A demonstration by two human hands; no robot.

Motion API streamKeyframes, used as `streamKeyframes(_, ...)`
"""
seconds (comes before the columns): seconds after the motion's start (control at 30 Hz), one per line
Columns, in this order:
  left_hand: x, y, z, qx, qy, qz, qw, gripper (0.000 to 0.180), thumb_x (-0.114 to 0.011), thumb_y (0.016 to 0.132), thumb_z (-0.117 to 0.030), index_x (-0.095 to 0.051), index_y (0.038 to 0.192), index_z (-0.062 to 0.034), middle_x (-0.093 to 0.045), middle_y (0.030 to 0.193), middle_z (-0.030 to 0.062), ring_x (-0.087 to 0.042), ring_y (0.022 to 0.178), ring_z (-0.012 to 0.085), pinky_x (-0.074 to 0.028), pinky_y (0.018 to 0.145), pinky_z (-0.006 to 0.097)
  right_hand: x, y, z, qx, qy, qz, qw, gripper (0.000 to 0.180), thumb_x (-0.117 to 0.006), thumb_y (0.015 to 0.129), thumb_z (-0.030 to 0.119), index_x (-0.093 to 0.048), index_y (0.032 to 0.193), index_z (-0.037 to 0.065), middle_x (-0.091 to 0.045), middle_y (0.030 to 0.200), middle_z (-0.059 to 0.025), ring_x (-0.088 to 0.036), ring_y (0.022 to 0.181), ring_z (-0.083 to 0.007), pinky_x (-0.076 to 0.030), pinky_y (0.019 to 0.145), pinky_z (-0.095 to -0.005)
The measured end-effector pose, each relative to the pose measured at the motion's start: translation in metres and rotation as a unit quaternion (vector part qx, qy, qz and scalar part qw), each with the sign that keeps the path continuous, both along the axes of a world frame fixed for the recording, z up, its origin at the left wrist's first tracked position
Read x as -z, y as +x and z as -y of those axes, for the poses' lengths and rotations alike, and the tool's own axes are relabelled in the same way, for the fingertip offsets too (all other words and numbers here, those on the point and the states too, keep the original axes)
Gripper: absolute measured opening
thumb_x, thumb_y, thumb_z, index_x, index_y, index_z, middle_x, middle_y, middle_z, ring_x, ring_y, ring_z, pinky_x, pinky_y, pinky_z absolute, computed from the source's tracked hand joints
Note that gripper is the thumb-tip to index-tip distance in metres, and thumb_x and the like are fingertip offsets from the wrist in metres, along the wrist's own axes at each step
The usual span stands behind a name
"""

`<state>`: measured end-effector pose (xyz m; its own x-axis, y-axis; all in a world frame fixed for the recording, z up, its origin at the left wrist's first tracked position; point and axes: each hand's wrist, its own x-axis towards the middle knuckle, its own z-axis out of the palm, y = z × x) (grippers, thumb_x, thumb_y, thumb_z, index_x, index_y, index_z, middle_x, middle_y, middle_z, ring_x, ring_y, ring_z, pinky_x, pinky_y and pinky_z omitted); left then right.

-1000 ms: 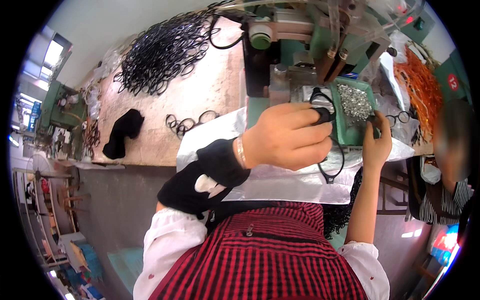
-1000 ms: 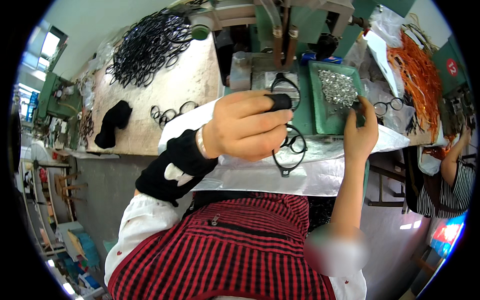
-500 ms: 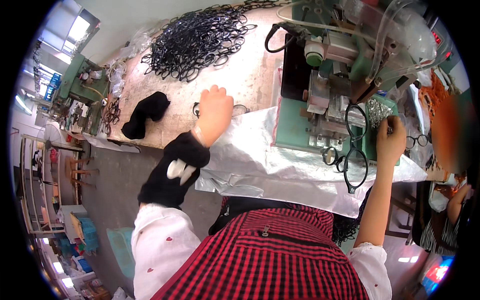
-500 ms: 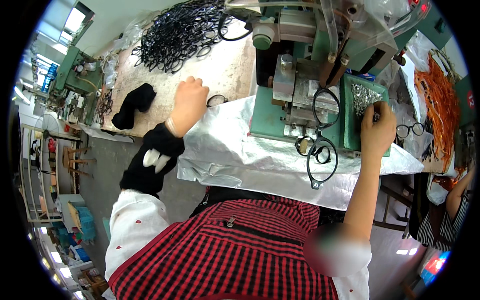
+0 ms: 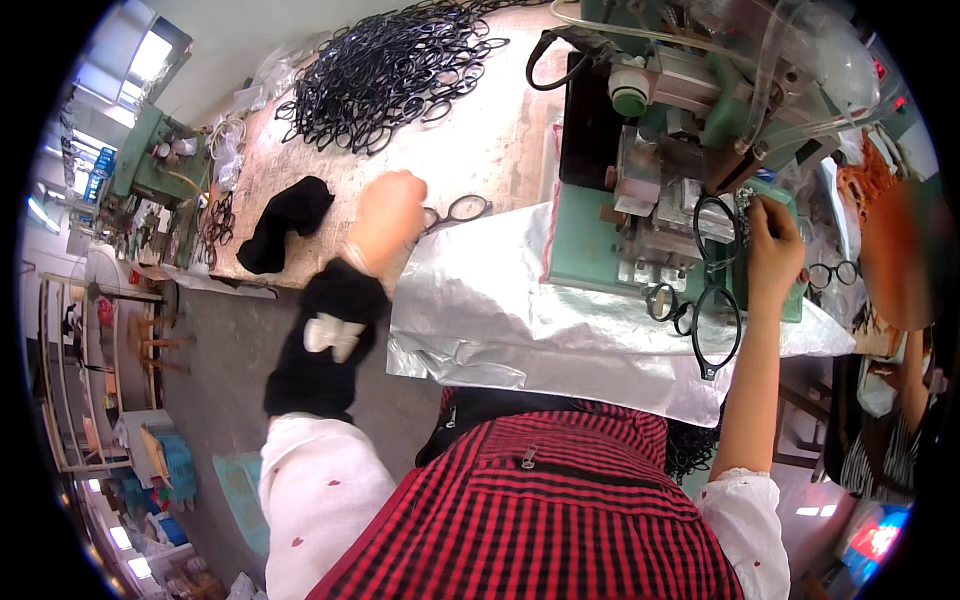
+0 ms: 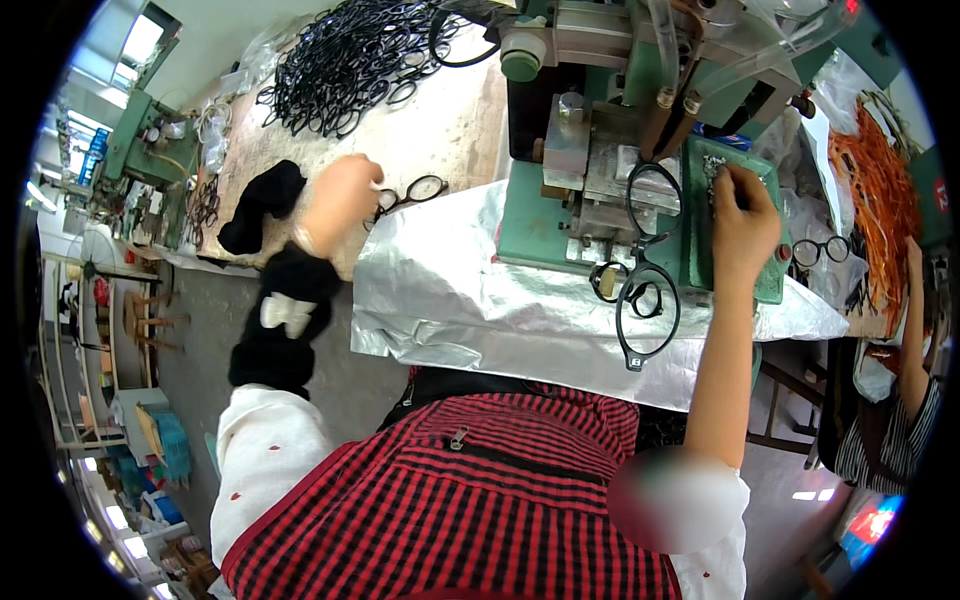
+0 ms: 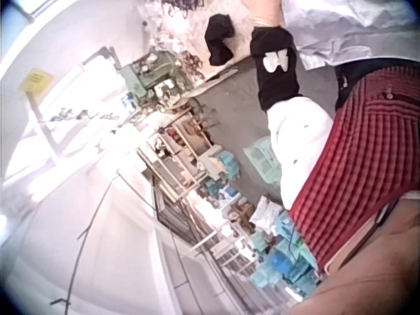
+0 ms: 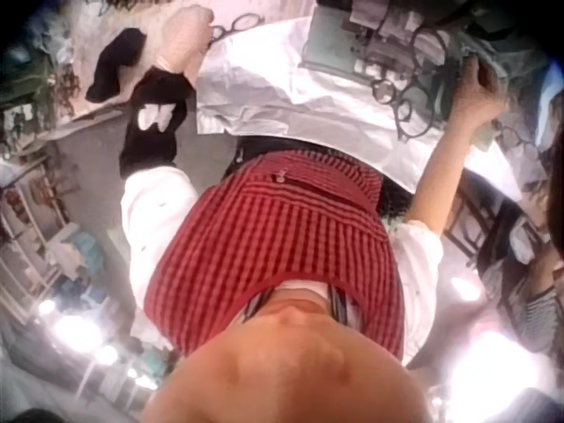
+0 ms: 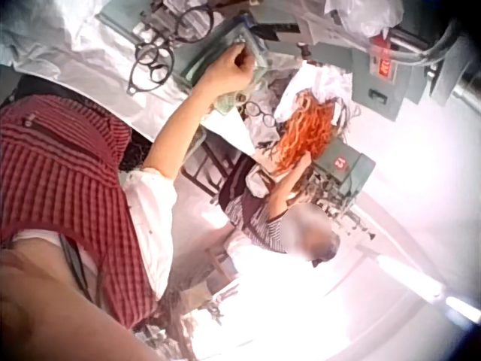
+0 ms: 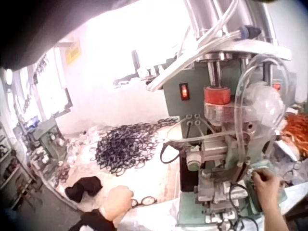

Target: The person assembles eyeglasses by inserting small metal components into black frames using a green press machine. They repeatedly pick frames from a pile, place them in the machine, press down, and set the finished frames aside.

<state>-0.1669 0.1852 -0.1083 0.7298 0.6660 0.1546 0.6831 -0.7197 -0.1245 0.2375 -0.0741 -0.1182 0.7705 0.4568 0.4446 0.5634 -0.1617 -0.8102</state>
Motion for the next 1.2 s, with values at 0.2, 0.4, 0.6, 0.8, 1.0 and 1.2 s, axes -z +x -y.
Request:
streamKeyframes(0.2, 0.054, 0.044, -0.01, -0.078, 0.052, 0.065, 0.994, 0.009, -0.059, 0.078, -0.006, -0.068, 0.081, -0.0055, -0.064, 0.079, 0.0143, -0.065, 0.076, 0.0344, -0.054, 0.067, 0.042, -0.008, -0.016, 0.025, 0.023, 0.009, -0.088, 0.996, 0.018, -0.073, 0.086, 0.012, -0.072, 0.099, -0.001, -0.072, 0.088, -0.0052, -0.063, 0.08, -0.0092, -0.049, 0.074, -0.0235)
streamKeyframes(0.4, 0.024, 0.059, -0.011, -0.066, 0.033, 0.207, 0.975, 0.009, -0.067, 0.082, -0.012, -0.067, 0.091, -0.0096, -0.064, 0.085, 0.0084, -0.063, 0.078, 0.0316, -0.049, 0.067, 0.041, -0.018, -0.033, 0.08, -0.03, 0.083, -0.136, 0.987, 0.019, -0.069, 0.085, -0.001, -0.068, 0.104, -0.001, -0.069, 0.096, -0.0034, -0.063, 0.089, -0.0109, -0.048, 0.082, -0.0234)
streamKeyframes(0.6, 0.045, 0.062, -0.031, 0.044, -0.144, 0.187, 0.971, 0.015, -0.07, 0.074, -0.01, -0.067, 0.089, -0.0094, -0.058, 0.082, 0.0126, -0.058, 0.083, 0.0337, -0.047, 0.073, 0.042, -0.091, -0.069, 0.002, -0.139, 0.088, -0.03, 0.986, 0.044, -0.073, 0.078, 0.002, -0.057, 0.119, 0.0, -0.069, 0.092, -0.0051, -0.064, 0.09, -0.0137, -0.048, 0.086, -0.027)
streamKeyframes(0.8, 0.023, 0.076, 0.009, -0.012, -0.135, 0.36, 0.923, 0.009, -0.066, 0.087, -0.01, -0.062, 0.085, -0.0021, -0.066, 0.081, 0.0111, -0.061, 0.067, 0.021, -0.048, 0.062, 0.031, -0.076, -0.078, -0.012, -0.178, 0.156, -0.12, 0.964, 0.049, -0.072, 0.079, 0.002, -0.053, 0.124, -0.001, -0.068, 0.086, -0.0037, -0.062, 0.096, -0.0133, -0.045, 0.091, -0.0281)
streamKeyframes(1.0, -0.07, 0.11, 0.075, 0.065, -0.171, 0.726, 0.663, 0.007, -0.054, 0.099, -0.007, -0.054, 0.101, 0.0001, -0.066, 0.093, 0.0109, -0.063, 0.079, 0.0148, -0.052, 0.07, 0.026, -0.094, -0.094, -0.016, -0.225, 0.216, -0.218, 0.925, 0.054, -0.069, 0.08, -0.002, -0.048, 0.13, -0.003, -0.069, 0.093, -0.0057, -0.06, 0.104, -0.0137, -0.042, 0.097, -0.0294)
streamKeyframes(1.2, -0.107, 0.133, 0.146, 0.463, -0.048, 0.46, 0.756, 0.018, -0.06, 0.085, 0.004, -0.056, 0.101, -0.0032, -0.068, 0.101, 0.0228, -0.064, 0.075, 0.0259, -0.053, 0.062, 0.034, -0.108, -0.089, 0.014, -0.232, 0.115, -0.178, 0.949, 0.056, -0.066, 0.08, 0.0, -0.05, 0.133, 0.001, -0.067, 0.111, -0.0128, -0.061, 0.109, -0.0191, -0.043, 0.098, -0.0331)
